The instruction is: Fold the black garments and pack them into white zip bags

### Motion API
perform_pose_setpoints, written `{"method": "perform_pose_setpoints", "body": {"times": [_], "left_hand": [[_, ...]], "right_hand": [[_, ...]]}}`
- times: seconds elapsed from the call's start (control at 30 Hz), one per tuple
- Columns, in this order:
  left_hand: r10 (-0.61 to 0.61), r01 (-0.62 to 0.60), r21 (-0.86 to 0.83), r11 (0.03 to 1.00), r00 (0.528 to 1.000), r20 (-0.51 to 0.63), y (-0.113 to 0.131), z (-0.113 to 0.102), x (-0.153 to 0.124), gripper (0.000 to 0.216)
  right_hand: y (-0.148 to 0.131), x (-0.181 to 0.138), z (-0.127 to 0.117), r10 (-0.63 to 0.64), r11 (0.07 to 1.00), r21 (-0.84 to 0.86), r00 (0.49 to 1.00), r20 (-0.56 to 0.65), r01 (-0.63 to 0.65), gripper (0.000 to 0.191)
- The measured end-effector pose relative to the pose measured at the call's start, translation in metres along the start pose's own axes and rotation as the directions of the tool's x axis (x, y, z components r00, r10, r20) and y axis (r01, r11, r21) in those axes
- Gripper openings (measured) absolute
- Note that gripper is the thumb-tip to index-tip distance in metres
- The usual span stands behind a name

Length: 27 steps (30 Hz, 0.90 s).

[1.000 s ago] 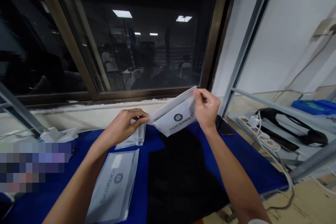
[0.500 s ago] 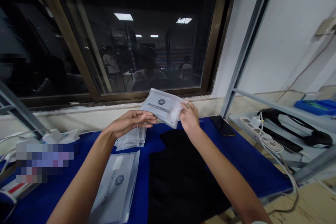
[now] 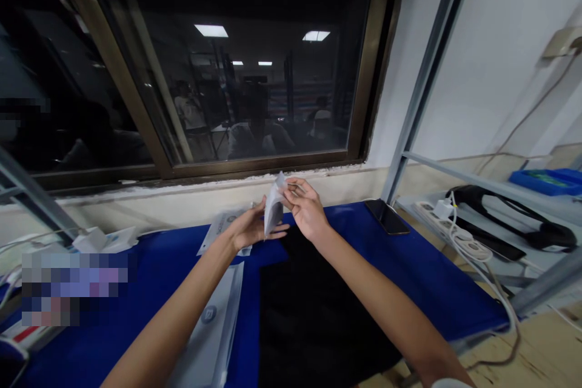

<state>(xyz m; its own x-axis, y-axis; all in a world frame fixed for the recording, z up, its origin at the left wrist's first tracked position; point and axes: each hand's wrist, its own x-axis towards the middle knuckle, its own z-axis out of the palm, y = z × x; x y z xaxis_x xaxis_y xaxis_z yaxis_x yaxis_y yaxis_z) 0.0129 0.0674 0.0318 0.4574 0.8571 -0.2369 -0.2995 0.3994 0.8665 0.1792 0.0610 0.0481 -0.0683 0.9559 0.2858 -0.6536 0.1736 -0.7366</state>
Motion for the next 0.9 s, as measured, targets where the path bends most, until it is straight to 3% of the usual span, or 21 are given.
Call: {"method": "perform_pose_setpoints", "body": {"times": [0.07, 0.1, 0.17, 0.27, 0.33, 0.4, 0.53, 0.67, 0.8, 0.9], "left_hand": [[0.012, -0.006, -0.079, 0.997, 0.997, 0.080, 0.004, 0.008, -0.001, 0.051], [0.073, -0.067, -0.103, 0.992, 0.995, 0.062, 0.008, 0.011, -0.002, 0.046], [0.212, -0.219, -0.086, 0.972, 0.974, -0.081, 0.021, 0.009, -0.006, 0.032], [0.396, -0.357, 0.173, 0.918, 0.849, -0.350, 0.046, -0.011, -0.014, 0.021], [0.503, -0.362, 0.362, 0.859, 0.732, -0.459, 0.061, -0.034, -0.022, 0.019], [0.545, -0.309, 0.475, 0.824, 0.662, -0.515, 0.072, -0.059, -0.030, 0.025], [0.496, -0.031, 0.621, 0.784, 0.632, -0.595, 0.070, -0.101, -0.036, 0.044], [0.524, 0.216, 0.754, 0.621, 0.601, -0.603, 0.059, -0.115, -0.029, 0.041], [0.662, 0.285, 0.874, 0.393, 0.572, -0.484, 0.053, -0.103, -0.021, 0.045], [0.715, 0.268, 0.955, 0.130, 0.642, -0.278, 0.038, -0.093, -0.009, 0.055]], "right_hand": [[-0.011, -0.001, 0.002, -0.035, 0.999, -0.006, 0.999, 0.034, 0.035, 0.040], [-0.015, -0.003, 0.003, -0.032, 0.999, -0.018, 0.998, 0.046, 0.033, 0.038], [-0.019, -0.006, 0.006, -0.009, 0.999, -0.053, 0.998, 0.060, 0.012, 0.036], [-0.018, -0.011, 0.009, 0.060, 0.987, -0.155, 0.992, 0.109, -0.042, 0.030], [-0.017, -0.013, 0.010, 0.108, 0.969, -0.236, 0.985, 0.134, -0.074, 0.027], [-0.016, -0.013, 0.009, 0.124, 0.955, -0.286, 0.983, 0.136, -0.080, 0.025], [-0.018, -0.010, 0.006, 0.098, 0.940, -0.336, 0.987, 0.127, -0.050, 0.022], [-0.018, -0.008, 0.004, 0.121, 0.922, -0.383, 0.984, 0.133, -0.062, 0.020], [-0.018, -0.007, 0.003, 0.128, 0.904, -0.425, 0.980, 0.150, -0.053, 0.021], [-0.022, -0.004, 0.001, 0.095, 0.898, -0.440, 0.986, 0.140, -0.024, 0.023]]}}
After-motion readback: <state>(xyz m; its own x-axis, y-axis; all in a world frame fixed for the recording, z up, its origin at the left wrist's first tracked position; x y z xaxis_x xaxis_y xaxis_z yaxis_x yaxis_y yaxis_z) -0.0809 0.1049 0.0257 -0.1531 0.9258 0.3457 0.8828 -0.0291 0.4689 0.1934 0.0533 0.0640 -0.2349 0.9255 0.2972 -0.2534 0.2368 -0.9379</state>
